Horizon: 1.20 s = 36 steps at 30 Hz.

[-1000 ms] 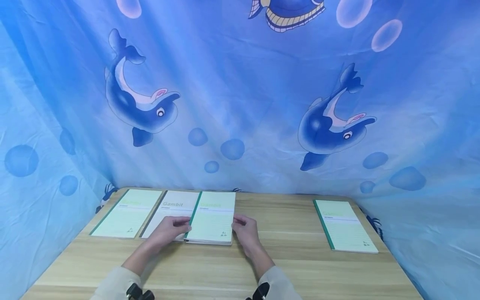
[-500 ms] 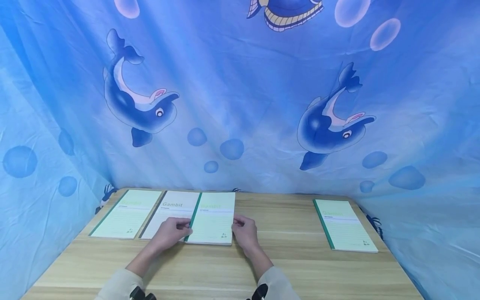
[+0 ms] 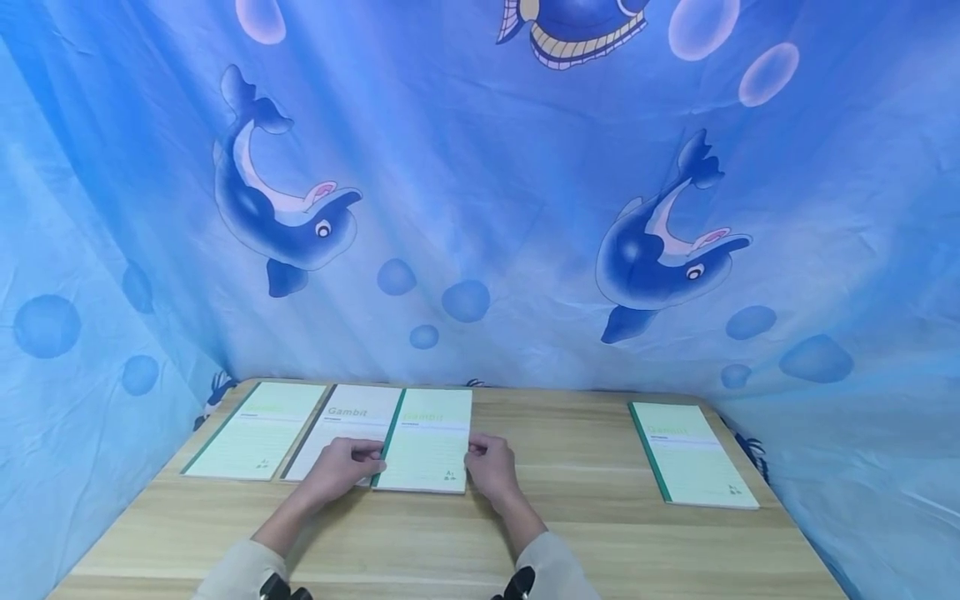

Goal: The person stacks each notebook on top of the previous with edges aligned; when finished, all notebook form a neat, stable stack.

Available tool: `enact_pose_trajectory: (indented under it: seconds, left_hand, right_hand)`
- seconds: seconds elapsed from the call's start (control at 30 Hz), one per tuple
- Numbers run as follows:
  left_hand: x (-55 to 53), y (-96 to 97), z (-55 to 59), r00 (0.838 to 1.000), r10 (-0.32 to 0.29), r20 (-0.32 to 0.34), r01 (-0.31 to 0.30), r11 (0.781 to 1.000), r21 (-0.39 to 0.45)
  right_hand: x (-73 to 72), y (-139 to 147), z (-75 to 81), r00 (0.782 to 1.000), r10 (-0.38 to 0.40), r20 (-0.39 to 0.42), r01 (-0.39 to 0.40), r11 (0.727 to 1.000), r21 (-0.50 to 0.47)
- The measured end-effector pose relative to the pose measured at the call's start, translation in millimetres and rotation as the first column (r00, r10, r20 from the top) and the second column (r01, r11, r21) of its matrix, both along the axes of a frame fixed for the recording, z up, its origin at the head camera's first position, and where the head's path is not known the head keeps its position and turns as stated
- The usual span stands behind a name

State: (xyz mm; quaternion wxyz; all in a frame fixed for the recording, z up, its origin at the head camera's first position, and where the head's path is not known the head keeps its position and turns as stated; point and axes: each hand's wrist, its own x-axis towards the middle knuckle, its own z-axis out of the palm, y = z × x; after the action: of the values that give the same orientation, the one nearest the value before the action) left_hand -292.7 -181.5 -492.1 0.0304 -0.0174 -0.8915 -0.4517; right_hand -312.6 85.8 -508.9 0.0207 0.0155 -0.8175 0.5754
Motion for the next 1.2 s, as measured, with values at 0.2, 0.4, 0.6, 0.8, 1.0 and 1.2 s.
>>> enact_pose_trajectory:
  seconds: [0.2,0.4,0.6,0.8,1.0,1.2]
  left_hand:
    - [-2.2,0.3,-2.6,1.0,-0.001,-0.001,0.001,1.0,-0.002]
    - [-2.0,2.1,-2.8,1.0,0.01,-0.009,-0.01,1.0,-0.011]
    - [0.2,3.0,-2.0,1.0,0.008,-0.029,-0.008,1.0,-0.019]
    - [0.5,-9.3,10.3,0.999,-0.003,-0.051,0.001,0.999,-0.035]
    - [4.8,-45.1,24.9,0.996,0.018,-0.088,-0.021,0.999,-0.038]
    - [10.7,-72.5,19.5,0.997,-0.04,-0.061,0.034,0.995,-0.093]
  right_hand:
    - [-2.1,1,-1.1,1.0,0.001,0.005,-0.001,1.0,0.005]
    - [-1.8,0,0.3,1.0,0.0,0.011,0.0,1.0,0.026]
    - [-0.6,0,2.2,1.0,-0.006,0.009,0.006,1.0,0.022]
    - [1.8,-2,3.5,0.997,-0.073,-0.034,0.073,0.997,0.005]
    - [2.3,-18,14.7,0.984,-0.113,-0.139,0.115,0.993,0.008]
    - [7.9,-55,29.4,0.953,0.123,-0.278,-0.088,0.987,0.135]
